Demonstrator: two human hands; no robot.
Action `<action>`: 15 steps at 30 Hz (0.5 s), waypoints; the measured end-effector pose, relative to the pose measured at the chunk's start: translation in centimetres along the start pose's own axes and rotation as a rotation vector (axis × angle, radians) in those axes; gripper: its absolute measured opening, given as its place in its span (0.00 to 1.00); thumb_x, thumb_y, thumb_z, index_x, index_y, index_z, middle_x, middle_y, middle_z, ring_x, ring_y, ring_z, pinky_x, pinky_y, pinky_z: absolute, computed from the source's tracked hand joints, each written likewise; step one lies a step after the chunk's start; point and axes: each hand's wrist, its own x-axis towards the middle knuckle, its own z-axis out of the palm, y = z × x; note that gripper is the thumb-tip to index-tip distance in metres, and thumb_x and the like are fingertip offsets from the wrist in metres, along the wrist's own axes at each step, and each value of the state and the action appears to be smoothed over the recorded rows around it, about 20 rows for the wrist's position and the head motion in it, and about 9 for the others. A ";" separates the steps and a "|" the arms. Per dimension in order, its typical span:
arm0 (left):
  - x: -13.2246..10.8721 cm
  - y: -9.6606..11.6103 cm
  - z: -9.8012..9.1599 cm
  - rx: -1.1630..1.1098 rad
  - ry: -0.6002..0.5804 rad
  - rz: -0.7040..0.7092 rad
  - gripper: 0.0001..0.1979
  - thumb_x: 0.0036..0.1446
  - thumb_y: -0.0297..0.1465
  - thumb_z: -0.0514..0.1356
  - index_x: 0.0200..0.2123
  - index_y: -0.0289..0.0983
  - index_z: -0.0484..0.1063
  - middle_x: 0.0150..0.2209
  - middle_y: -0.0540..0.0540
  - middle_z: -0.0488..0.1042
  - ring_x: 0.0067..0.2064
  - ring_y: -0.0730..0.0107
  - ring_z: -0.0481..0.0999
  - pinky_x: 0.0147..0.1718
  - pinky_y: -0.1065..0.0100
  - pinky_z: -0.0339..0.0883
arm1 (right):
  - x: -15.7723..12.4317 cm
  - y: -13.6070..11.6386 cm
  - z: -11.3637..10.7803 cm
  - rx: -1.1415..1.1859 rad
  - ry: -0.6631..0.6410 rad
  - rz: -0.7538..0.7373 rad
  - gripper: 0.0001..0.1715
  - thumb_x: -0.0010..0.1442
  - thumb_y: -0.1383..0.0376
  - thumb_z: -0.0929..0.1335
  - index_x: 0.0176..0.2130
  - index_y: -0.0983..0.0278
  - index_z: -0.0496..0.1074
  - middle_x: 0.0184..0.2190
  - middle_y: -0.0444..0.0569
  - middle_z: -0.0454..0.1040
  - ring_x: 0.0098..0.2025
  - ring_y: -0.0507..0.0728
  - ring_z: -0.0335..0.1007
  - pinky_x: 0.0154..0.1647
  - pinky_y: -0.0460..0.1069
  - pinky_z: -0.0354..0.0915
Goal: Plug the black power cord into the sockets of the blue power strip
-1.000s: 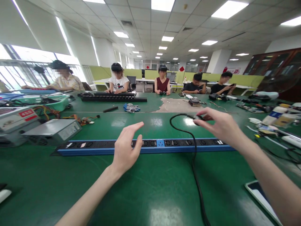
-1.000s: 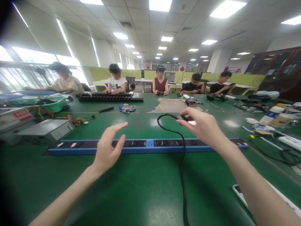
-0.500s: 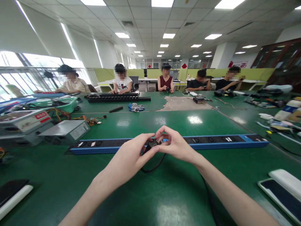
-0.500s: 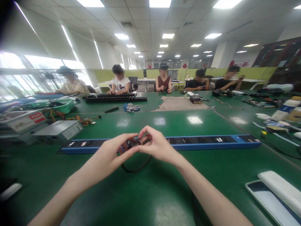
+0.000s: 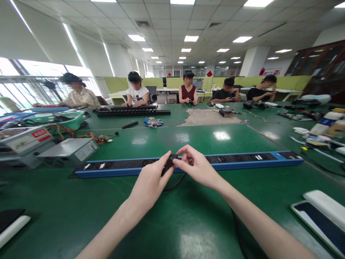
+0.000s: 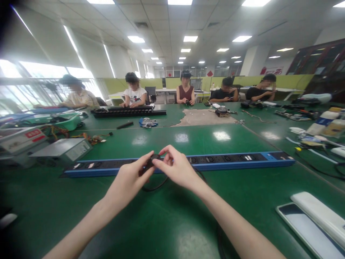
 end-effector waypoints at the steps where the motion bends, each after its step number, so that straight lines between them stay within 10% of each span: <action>1: -0.1 0.0 0.3 0.016 0.020 0.002 0.27 0.66 0.32 0.61 0.68 0.39 0.67 0.54 0.38 0.81 0.49 0.55 0.84 0.45 0.60 0.79 | -0.1 -0.4 0.3 -0.023 0.007 0.003 0.28 0.59 0.44 0.73 0.48 0.60 0.69 0.26 0.39 0.70 0.28 0.52 0.68 0.30 0.47 0.62; 8: 0.0 0.6 -0.4 -0.024 0.093 -0.018 0.37 0.61 0.29 0.61 0.72 0.39 0.57 0.54 0.39 0.80 0.49 0.56 0.84 0.47 0.59 0.79 | 1.6 -3.5 1.4 -0.164 0.061 -0.084 0.23 0.60 0.51 0.73 0.49 0.60 0.70 0.29 0.41 0.74 0.31 0.53 0.73 0.34 0.48 0.66; 15: 1.3 -0.7 -6.1 -0.171 0.217 -0.036 0.41 0.63 0.35 0.63 0.74 0.47 0.50 0.61 0.42 0.75 0.50 0.58 0.83 0.50 0.56 0.79 | 6.7 -9.7 1.3 -0.289 0.139 -0.467 0.15 0.71 0.63 0.65 0.55 0.64 0.72 0.40 0.48 0.78 0.44 0.53 0.74 0.46 0.50 0.68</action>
